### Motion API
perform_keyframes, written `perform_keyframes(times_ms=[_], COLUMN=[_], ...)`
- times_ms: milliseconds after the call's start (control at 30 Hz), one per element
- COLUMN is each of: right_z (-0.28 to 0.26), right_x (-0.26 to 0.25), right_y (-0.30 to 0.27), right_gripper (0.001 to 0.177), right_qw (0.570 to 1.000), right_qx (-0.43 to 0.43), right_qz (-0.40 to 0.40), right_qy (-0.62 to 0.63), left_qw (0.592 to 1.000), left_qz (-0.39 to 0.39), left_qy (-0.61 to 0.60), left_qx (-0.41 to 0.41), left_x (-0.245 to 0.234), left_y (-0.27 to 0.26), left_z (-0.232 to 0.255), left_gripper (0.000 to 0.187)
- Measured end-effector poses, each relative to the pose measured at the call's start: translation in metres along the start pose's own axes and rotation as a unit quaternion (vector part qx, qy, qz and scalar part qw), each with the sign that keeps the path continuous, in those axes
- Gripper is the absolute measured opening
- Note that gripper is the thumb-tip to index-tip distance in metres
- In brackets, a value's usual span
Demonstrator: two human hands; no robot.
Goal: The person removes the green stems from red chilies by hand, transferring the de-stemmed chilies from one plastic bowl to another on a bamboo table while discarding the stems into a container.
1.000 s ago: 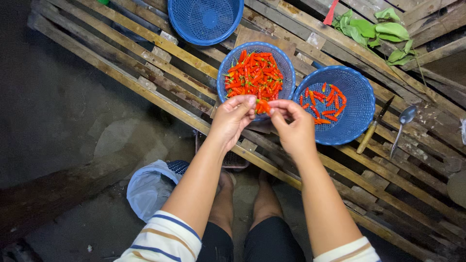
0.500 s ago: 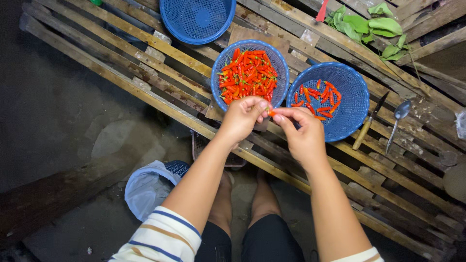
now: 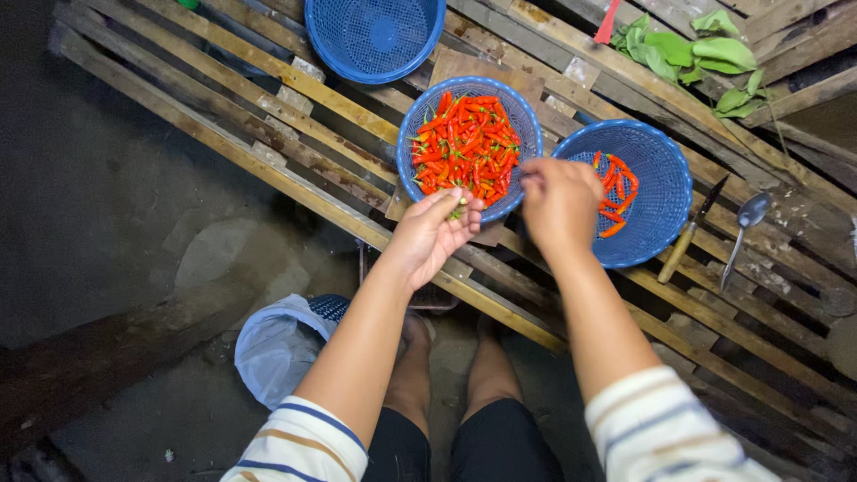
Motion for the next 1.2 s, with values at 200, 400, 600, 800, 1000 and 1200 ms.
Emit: perform_keyframes(times_ms=[200, 400, 600, 800, 1000, 1200], right_z=[-0.037, -0.029, -0.030, -0.045, -0.056, -0.065], right_x=[0.062, 0.084, 0.080, 0.073, 0.047, 0.051], right_y=[0.031, 0.039, 0.035, 0.032, 0.022, 0.004], right_gripper=[0.035, 0.016, 0.031, 0.027, 0.020, 0.015], right_qw=[0.992, 0.983, 0.981, 0.980, 0.999, 0.941], right_qx=[-0.071, -0.040, -0.017, -0.045, -0.009, 0.066], right_qz=[-0.026, -0.065, -0.099, -0.097, -0.033, -0.099], right_qy=[-0.100, -0.167, -0.166, -0.165, -0.037, 0.318], left_qw=[0.999, 0.999, 0.998, 0.997, 0.997, 0.993], left_qz=[-0.028, 0.015, 0.049, 0.060, 0.072, 0.100], left_qy=[-0.027, -0.034, -0.030, -0.037, -0.004, 0.068], left_qx=[0.027, 0.015, 0.013, 0.011, 0.015, 0.014], left_x=[-0.005, -0.020, -0.034, -0.039, -0.045, -0.043], left_y=[0.001, 0.000, 0.002, 0.008, 0.011, 0.018], left_z=[0.013, 0.015, 0.014, 0.013, 0.017, 0.015], left_gripper=[0.020, 0.021, 0.022, 0.020, 0.022, 0.030])
Point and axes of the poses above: each hand's wrist, its own y-axis towards the middle knuckle, its own x-axis out of the palm, z = x × y, the point moved 10 cm from there along y, towards the middle knuckle, and after that the axes turned 10 degrees about y, right-handed, at the moved point
